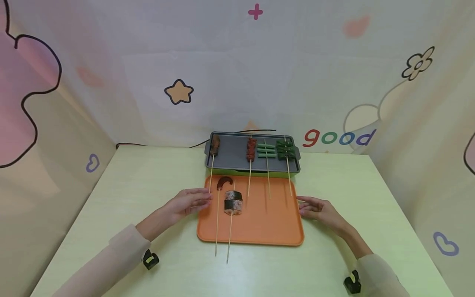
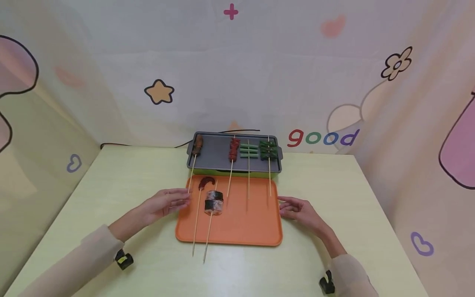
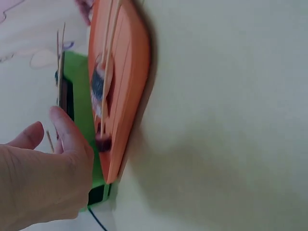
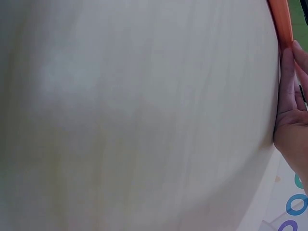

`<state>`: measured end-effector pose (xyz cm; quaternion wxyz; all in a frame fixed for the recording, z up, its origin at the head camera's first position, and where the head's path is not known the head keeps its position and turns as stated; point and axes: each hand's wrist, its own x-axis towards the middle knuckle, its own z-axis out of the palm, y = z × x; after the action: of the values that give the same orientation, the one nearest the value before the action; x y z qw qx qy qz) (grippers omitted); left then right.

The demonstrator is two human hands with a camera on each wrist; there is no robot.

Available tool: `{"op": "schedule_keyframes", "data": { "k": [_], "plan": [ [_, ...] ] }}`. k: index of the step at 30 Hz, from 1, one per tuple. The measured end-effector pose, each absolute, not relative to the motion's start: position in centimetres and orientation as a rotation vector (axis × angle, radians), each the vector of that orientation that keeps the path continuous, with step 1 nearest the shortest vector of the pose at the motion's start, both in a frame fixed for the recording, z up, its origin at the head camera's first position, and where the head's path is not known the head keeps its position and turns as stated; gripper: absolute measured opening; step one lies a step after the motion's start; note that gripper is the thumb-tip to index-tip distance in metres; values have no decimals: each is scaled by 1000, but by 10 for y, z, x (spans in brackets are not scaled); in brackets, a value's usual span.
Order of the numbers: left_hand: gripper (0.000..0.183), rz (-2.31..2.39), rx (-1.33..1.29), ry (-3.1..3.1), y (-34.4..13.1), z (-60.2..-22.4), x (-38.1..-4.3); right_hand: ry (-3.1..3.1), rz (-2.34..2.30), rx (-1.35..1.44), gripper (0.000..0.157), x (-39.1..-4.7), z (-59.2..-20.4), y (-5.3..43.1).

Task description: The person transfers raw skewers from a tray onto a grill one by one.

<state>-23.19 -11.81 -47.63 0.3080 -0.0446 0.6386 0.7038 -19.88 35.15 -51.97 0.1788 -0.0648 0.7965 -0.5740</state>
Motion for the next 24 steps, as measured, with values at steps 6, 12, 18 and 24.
{"op": "schedule_keyframes", "data": {
  "k": [6,12,18,24],
  "plan": [
    [48,1716,-25,1687,-123,-481,-197,2249,-1615,-166,59,-196,-517,350],
    [48,1665,17,1653,-128,-484,-168,2250,-1618,-172,59,-197,-517,350],
    [51,1635,45,1585,-125,-489,-146,2253,-1616,-174,59,-198,-515,350],
    [58,1601,93,1597,-118,-493,-136,2246,-1622,-171,59,-198,-517,350]
  ]
}}
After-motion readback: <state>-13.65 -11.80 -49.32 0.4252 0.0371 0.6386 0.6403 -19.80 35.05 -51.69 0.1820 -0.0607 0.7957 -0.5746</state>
